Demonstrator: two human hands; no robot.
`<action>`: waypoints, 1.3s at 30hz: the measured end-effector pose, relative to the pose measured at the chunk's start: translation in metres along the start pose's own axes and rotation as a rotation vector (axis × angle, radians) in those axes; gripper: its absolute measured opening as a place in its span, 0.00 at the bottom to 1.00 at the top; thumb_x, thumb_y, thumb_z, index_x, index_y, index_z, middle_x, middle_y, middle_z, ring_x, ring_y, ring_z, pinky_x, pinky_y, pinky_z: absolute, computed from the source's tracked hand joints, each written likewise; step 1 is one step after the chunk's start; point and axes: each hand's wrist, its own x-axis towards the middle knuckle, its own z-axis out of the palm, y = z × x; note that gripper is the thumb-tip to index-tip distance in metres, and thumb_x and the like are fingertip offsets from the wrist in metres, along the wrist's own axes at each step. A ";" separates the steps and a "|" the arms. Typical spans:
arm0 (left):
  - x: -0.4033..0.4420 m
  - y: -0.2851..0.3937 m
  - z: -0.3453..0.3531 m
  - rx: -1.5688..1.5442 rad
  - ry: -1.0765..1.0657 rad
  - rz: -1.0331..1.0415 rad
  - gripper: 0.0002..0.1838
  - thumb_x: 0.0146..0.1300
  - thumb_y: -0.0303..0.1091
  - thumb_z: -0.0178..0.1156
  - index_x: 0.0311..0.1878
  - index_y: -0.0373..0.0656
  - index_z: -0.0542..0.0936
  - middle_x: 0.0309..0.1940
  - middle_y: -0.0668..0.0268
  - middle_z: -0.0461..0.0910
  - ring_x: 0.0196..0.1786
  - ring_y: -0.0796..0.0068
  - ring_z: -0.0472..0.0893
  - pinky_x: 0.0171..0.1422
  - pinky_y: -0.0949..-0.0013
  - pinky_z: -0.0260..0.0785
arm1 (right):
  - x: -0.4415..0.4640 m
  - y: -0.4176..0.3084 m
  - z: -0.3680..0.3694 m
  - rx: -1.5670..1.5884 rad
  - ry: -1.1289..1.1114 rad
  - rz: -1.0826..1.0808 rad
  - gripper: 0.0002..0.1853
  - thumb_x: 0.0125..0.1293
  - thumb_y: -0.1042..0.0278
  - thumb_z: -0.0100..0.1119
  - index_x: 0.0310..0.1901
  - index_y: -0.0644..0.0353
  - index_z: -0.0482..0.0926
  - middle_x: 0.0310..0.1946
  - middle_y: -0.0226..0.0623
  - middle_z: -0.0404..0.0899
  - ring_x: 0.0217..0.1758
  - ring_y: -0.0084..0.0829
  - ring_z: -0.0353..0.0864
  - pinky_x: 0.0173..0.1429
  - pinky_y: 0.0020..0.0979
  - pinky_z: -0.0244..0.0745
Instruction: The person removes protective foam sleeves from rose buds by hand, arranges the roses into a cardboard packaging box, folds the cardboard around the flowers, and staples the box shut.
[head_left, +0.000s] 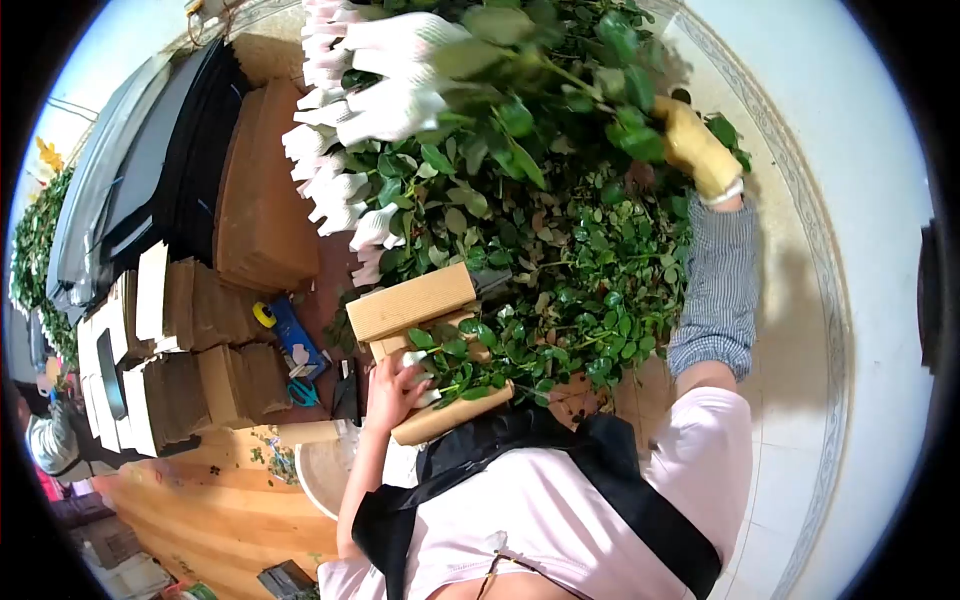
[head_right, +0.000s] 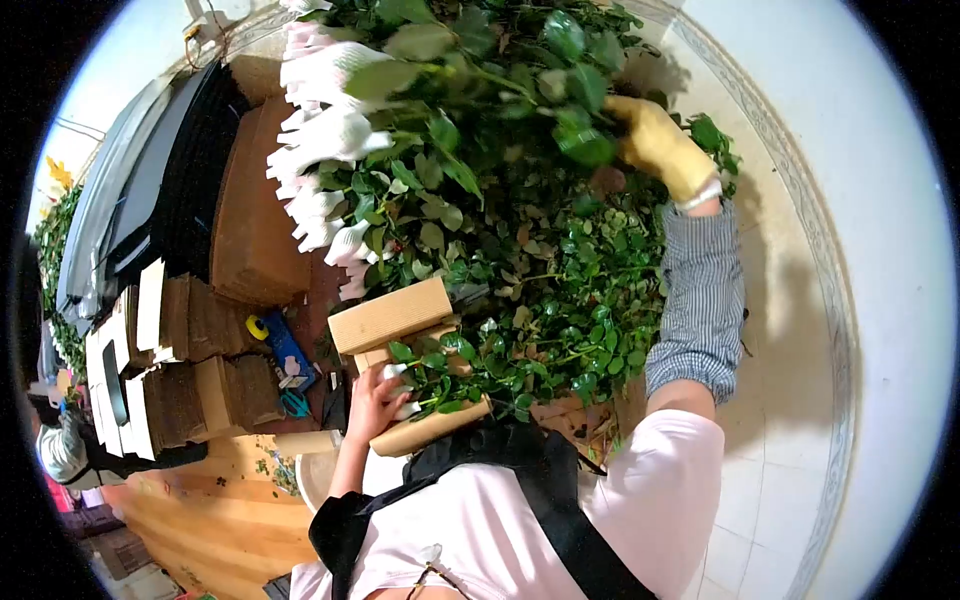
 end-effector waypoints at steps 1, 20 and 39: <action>0.001 -0.002 0.001 0.025 0.028 0.051 0.18 0.53 0.39 0.76 0.45 0.44 0.86 0.58 0.54 0.77 0.57 0.50 0.77 0.62 0.51 0.70 | -0.012 0.010 -0.003 0.068 -0.049 -0.202 0.29 0.67 0.83 0.53 0.71 0.59 0.71 0.53 0.44 0.85 0.30 0.26 0.80 0.36 0.27 0.81; 0.002 -0.008 0.006 0.041 -0.054 0.008 0.16 0.53 0.35 0.76 0.45 0.42 0.85 0.60 0.52 0.75 0.60 0.47 0.75 0.63 0.49 0.68 | 0.004 -0.003 0.286 -0.520 0.600 0.026 0.15 0.63 0.68 0.59 0.52 0.49 0.82 0.51 0.33 0.83 0.61 0.36 0.78 0.69 0.40 0.67; 0.000 -0.008 0.007 -0.013 0.004 -0.004 0.16 0.53 0.38 0.76 0.44 0.43 0.86 0.59 0.53 0.76 0.59 0.48 0.76 0.64 0.50 0.69 | -0.056 0.007 0.195 -0.287 0.604 -0.348 0.13 0.53 0.80 0.66 0.42 0.63 0.82 0.47 0.45 0.84 0.54 0.48 0.81 0.64 0.44 0.74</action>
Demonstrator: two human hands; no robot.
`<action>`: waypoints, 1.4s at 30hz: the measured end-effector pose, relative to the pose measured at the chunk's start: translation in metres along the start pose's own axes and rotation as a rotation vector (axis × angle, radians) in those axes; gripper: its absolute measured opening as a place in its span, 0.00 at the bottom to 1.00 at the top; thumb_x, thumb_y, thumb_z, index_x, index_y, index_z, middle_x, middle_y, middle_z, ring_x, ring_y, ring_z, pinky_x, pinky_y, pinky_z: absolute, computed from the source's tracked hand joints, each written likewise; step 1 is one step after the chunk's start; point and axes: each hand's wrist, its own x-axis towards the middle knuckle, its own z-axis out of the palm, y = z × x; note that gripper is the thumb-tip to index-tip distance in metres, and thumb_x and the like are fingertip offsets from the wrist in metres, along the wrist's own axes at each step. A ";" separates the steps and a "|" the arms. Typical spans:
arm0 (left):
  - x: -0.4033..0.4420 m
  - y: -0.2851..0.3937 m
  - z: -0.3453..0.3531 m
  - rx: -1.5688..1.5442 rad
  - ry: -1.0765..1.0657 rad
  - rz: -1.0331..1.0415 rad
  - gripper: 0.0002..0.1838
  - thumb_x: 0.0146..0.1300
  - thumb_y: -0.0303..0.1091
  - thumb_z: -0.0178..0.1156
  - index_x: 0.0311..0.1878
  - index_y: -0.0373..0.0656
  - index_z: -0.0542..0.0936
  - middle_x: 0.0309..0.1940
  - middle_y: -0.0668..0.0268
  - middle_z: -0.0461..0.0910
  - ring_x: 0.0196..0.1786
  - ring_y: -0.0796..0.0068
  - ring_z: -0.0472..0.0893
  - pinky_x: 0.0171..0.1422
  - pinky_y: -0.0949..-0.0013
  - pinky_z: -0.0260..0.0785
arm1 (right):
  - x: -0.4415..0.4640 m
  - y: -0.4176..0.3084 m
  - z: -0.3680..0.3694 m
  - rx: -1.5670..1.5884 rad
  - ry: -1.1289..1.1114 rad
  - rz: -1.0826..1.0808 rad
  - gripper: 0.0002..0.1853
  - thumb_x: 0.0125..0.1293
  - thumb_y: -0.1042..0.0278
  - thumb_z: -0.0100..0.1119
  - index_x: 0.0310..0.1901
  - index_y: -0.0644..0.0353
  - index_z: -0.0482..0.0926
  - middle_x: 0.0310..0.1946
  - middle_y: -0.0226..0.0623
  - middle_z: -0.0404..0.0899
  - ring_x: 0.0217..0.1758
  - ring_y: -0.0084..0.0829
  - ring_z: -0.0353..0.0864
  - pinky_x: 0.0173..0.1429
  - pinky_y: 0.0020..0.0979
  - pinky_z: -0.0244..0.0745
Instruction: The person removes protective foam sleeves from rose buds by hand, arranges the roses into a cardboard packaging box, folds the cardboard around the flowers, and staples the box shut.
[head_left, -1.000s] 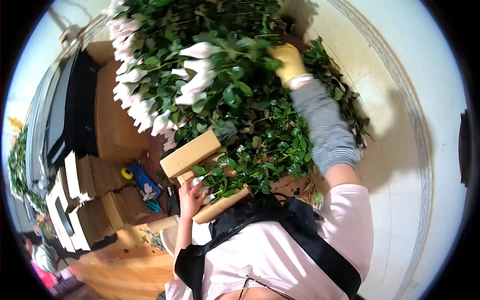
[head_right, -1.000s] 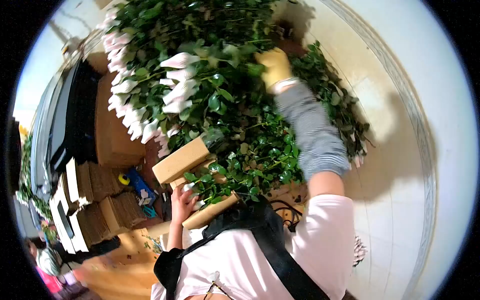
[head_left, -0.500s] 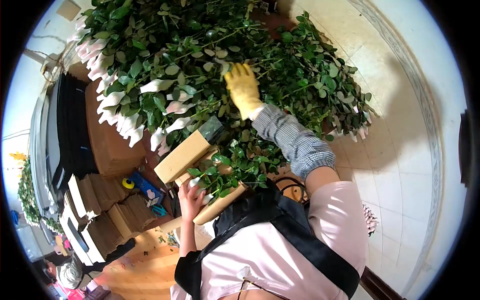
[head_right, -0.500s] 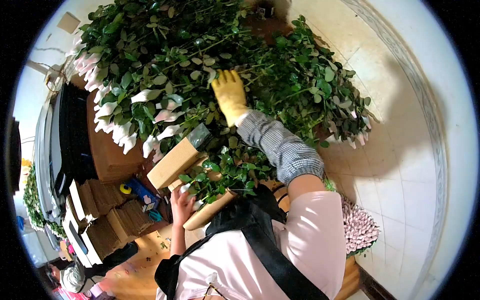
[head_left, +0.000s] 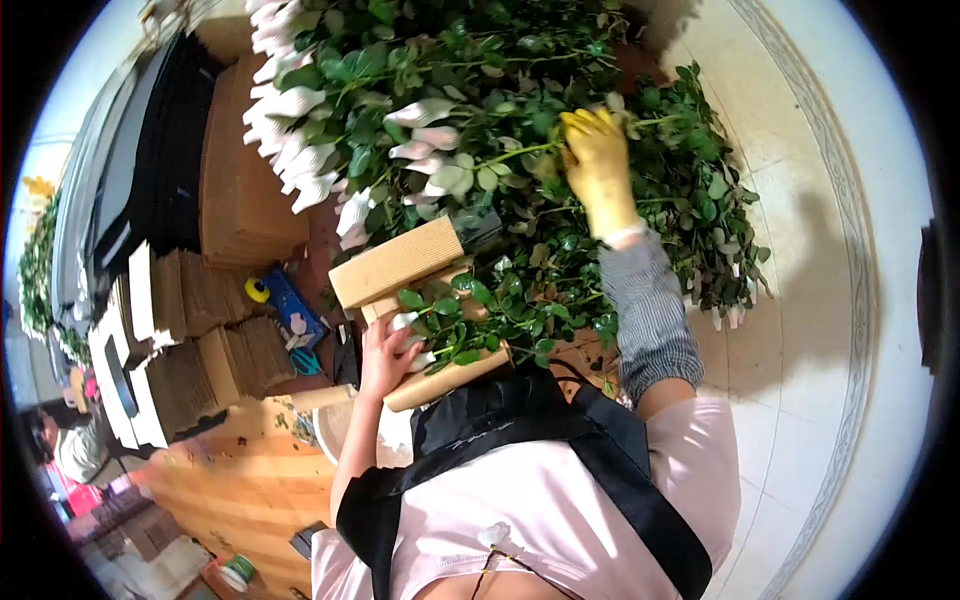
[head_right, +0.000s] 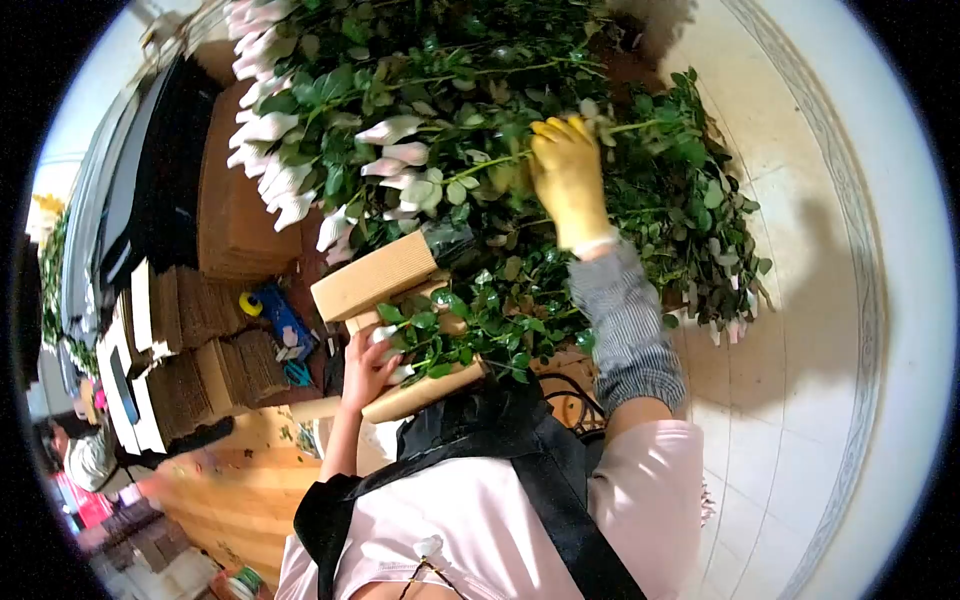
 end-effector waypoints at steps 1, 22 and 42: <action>0.000 0.001 0.001 -0.028 0.002 -0.012 0.16 0.53 0.37 0.76 0.44 0.43 0.86 0.59 0.54 0.76 0.59 0.48 0.76 0.64 0.51 0.68 | 0.005 -0.013 -0.029 0.012 0.009 -0.055 0.16 0.51 0.79 0.69 0.45 0.63 0.82 0.51 0.44 0.84 0.60 0.46 0.80 0.70 0.45 0.70; 0.016 0.015 -0.020 0.263 0.009 0.130 0.32 0.50 0.45 0.76 0.58 0.43 0.79 0.60 0.60 0.74 0.62 0.54 0.74 0.64 0.52 0.67 | -0.148 -0.132 0.023 0.101 -0.640 0.087 0.03 0.58 0.72 0.61 0.28 0.58 0.82 0.28 0.43 0.84 0.34 0.48 0.85 0.40 0.47 0.79; 0.014 0.002 -0.003 0.178 0.044 0.032 0.35 0.42 0.44 0.80 0.55 0.43 0.80 0.65 0.48 0.68 0.62 0.44 0.71 0.68 0.46 0.65 | -0.097 0.022 -0.072 -0.261 0.210 0.379 0.17 0.53 0.90 0.51 0.42 0.62 0.82 0.44 0.45 0.84 0.52 0.46 0.82 0.60 0.44 0.73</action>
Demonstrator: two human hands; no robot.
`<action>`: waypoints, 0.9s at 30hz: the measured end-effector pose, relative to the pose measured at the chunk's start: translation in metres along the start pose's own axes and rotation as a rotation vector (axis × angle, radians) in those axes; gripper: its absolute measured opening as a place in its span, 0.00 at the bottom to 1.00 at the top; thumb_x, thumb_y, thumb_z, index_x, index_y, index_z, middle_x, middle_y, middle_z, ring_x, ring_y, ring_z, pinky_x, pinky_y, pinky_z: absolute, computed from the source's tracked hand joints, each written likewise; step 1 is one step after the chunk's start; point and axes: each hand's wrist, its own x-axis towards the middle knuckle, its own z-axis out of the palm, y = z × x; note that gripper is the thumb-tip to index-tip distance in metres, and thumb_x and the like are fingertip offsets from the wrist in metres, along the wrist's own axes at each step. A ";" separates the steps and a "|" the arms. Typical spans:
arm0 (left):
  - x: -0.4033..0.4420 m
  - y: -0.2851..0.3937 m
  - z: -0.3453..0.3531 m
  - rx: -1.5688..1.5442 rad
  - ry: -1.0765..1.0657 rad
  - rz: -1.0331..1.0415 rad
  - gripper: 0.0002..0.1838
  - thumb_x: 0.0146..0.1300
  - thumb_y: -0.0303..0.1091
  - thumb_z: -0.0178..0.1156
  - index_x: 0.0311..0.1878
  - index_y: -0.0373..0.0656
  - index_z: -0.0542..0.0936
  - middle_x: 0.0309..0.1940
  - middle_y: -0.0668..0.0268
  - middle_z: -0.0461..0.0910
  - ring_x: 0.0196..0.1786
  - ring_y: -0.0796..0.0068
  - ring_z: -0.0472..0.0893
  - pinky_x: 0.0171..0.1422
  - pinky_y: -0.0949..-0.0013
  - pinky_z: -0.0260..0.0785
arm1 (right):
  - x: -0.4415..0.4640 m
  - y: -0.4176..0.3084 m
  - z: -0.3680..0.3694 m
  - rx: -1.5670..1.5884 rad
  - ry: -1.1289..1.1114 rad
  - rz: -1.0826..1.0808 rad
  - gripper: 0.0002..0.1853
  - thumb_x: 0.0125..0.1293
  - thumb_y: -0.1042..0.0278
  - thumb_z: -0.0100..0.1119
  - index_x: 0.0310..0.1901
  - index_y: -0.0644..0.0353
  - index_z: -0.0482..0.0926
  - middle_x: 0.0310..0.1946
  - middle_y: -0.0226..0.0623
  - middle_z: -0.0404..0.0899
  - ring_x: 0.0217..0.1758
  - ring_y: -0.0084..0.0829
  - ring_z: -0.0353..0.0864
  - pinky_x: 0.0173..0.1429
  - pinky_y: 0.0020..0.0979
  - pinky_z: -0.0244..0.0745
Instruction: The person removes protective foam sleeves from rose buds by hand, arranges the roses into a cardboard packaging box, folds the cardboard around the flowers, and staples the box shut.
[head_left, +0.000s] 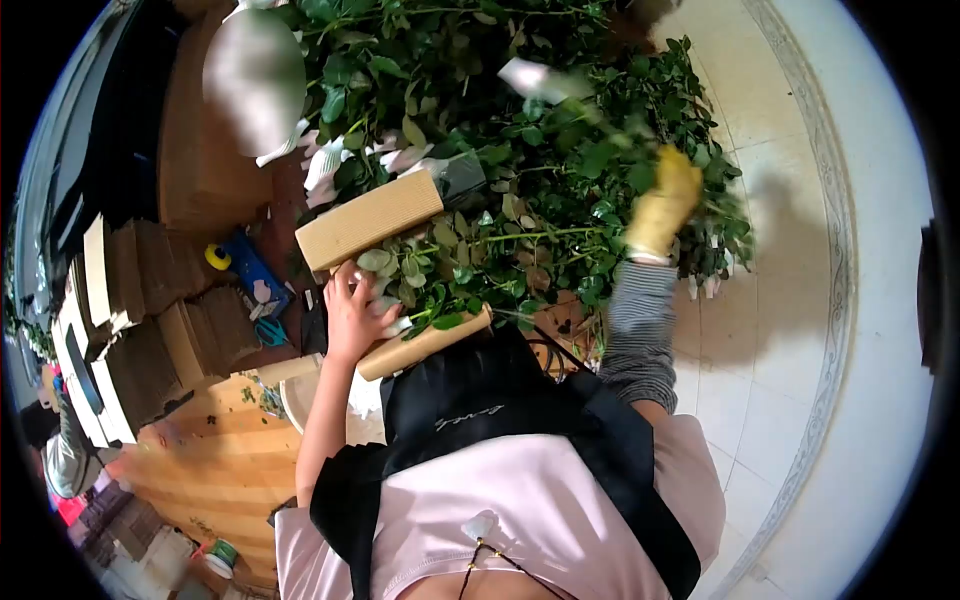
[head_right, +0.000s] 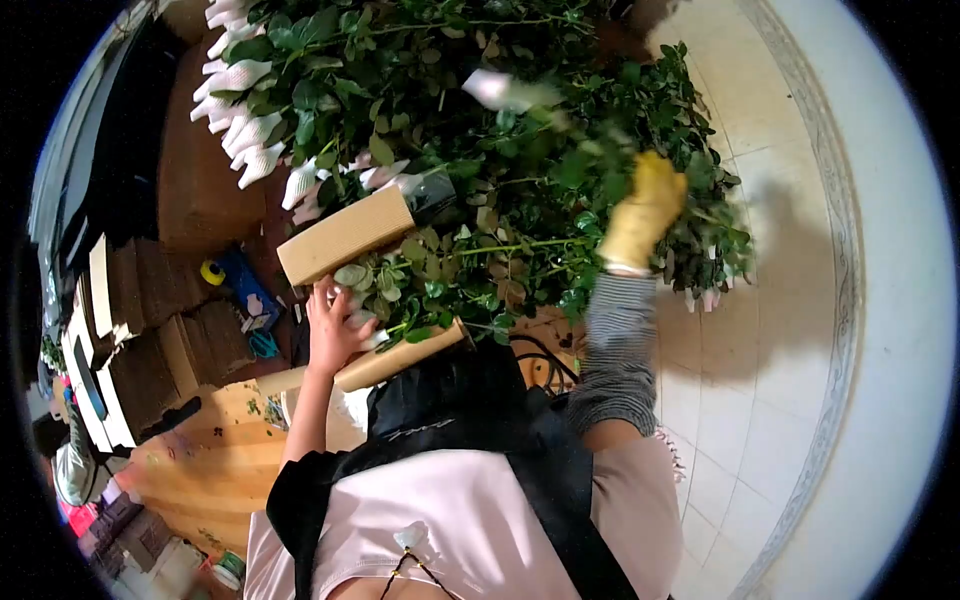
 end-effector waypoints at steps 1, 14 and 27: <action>-0.002 -0.001 0.003 -0.010 0.021 -0.010 0.35 0.43 0.44 0.79 0.56 0.44 0.80 0.65 0.49 0.68 0.64 0.43 0.70 0.70 0.46 0.63 | 0.008 0.017 -0.014 -0.037 0.012 -0.104 0.18 0.56 0.89 0.52 0.46 0.63 0.83 0.50 0.45 0.85 0.57 0.46 0.82 0.66 0.42 0.73; -0.011 0.006 -0.004 0.044 0.081 -0.085 0.31 0.42 0.45 0.76 0.54 0.47 0.83 0.56 0.53 0.74 0.63 0.47 0.70 0.72 0.45 0.59 | -0.126 -0.153 0.007 0.252 -0.705 -0.221 0.21 0.59 0.83 0.59 0.54 0.59 0.84 0.60 0.42 0.82 0.65 0.44 0.79 0.67 0.38 0.77; 0.014 -0.016 0.004 -1.353 0.052 -0.741 0.24 0.73 0.42 0.64 0.62 0.34 0.76 0.49 0.61 0.85 0.52 0.77 0.82 0.55 0.68 0.77 | -0.112 -0.112 0.032 0.940 -1.398 0.525 0.27 0.68 0.80 0.52 0.70 0.67 0.71 0.69 0.46 0.73 0.73 0.35 0.71 0.78 0.34 0.61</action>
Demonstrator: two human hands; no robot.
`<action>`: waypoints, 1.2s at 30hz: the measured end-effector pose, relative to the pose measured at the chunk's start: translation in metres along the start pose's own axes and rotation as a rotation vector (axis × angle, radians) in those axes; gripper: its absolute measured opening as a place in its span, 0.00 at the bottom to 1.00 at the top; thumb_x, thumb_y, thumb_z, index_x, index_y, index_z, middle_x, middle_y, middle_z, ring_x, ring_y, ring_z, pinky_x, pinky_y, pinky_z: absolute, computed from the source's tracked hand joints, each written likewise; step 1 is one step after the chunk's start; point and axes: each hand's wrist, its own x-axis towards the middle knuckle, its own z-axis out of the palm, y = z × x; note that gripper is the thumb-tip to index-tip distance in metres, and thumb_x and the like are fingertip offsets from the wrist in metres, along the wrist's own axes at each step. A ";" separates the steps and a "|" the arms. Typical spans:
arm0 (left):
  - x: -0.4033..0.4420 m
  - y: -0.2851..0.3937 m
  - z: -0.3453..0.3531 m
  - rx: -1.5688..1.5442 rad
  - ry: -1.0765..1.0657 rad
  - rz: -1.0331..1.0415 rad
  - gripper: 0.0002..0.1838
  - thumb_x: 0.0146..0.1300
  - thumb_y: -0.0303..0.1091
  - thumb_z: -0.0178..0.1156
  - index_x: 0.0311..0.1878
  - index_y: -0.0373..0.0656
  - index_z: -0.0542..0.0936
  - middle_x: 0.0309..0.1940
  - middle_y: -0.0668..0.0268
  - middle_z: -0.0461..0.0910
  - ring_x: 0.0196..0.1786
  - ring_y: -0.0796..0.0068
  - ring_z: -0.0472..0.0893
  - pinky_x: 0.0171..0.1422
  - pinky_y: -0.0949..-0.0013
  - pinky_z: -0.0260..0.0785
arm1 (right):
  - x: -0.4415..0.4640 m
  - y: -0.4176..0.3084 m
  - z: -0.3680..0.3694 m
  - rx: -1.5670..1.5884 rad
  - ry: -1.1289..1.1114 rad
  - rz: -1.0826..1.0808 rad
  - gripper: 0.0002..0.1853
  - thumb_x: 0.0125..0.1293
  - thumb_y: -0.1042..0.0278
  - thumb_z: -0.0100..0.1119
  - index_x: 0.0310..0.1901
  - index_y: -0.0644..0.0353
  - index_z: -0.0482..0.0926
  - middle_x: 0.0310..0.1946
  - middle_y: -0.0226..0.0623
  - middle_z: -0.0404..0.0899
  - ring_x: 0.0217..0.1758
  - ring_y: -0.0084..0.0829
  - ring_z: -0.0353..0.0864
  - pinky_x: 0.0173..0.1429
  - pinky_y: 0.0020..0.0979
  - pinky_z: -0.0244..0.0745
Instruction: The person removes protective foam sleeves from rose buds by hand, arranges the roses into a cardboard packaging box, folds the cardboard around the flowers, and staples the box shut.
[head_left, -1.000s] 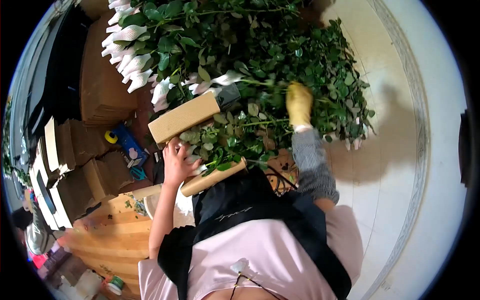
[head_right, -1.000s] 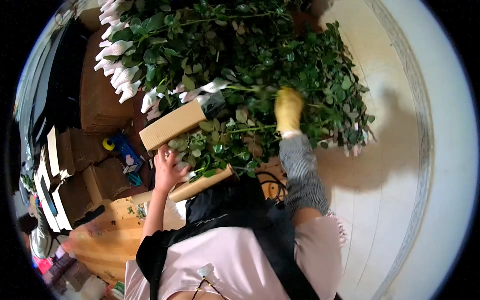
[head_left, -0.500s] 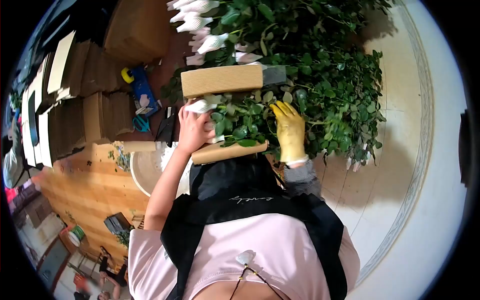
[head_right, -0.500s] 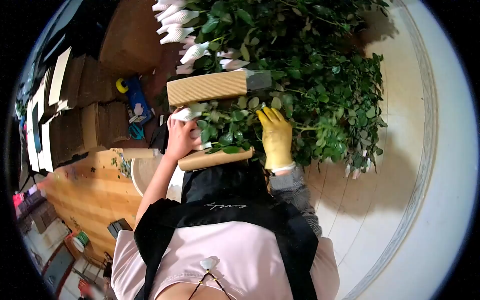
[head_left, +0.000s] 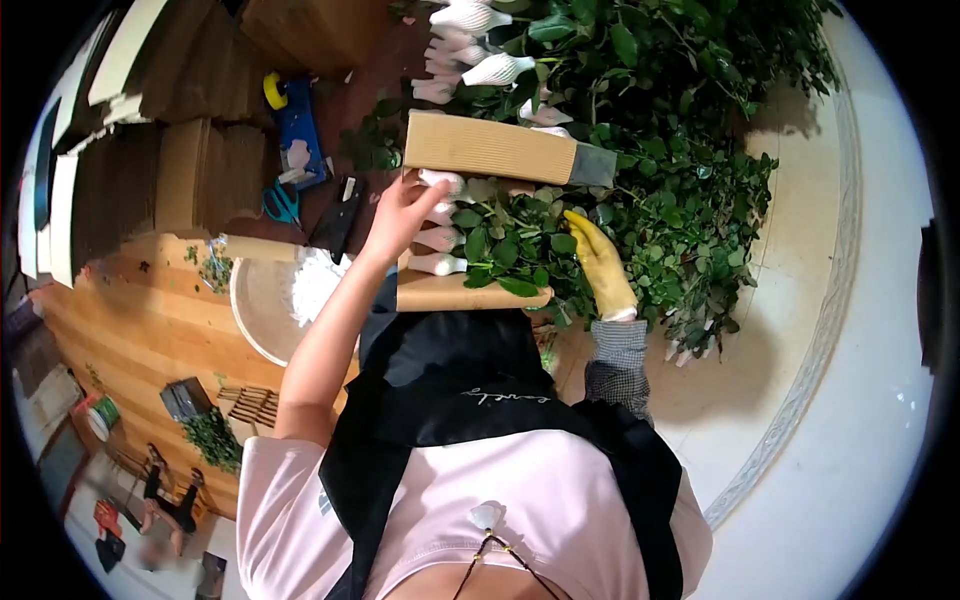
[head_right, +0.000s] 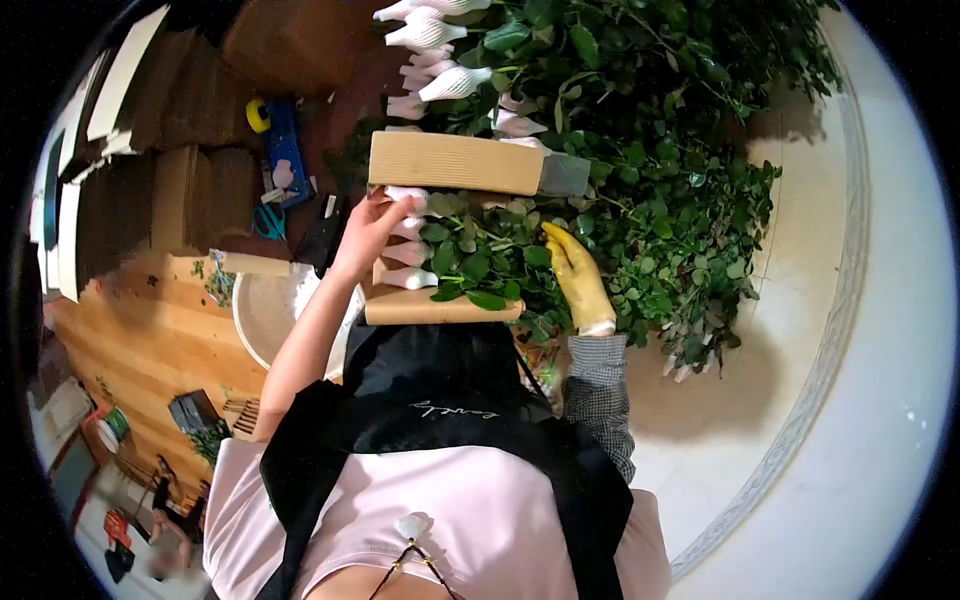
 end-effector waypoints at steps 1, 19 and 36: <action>-0.003 0.002 0.001 0.057 -0.044 -0.019 0.24 0.72 0.42 0.65 0.61 0.33 0.76 0.48 0.61 0.84 0.51 0.78 0.81 0.54 0.69 0.76 | 0.004 0.002 0.003 -0.384 0.002 -0.085 0.29 0.65 0.83 0.52 0.70 0.66 0.71 0.67 0.48 0.75 0.71 0.38 0.74 0.76 0.34 0.65; -0.021 0.003 0.000 0.676 0.005 0.414 0.21 0.65 0.36 0.69 0.57 0.35 0.80 0.50 0.51 0.82 0.57 0.52 0.80 0.60 0.58 0.74 | 0.004 0.031 0.039 -0.388 0.469 -0.363 0.24 0.58 0.90 0.53 0.57 0.64 0.80 0.58 0.46 0.80 0.67 0.44 0.76 0.74 0.40 0.66; -0.004 -0.001 0.027 1.066 0.205 0.296 0.08 0.60 0.34 0.68 0.37 0.39 0.86 0.44 0.52 0.82 0.46 0.48 0.82 0.56 0.51 0.74 | -0.001 0.013 0.064 -0.576 0.712 -0.570 0.24 0.57 0.87 0.51 0.54 0.62 0.83 0.52 0.46 0.84 0.63 0.47 0.79 0.77 0.49 0.61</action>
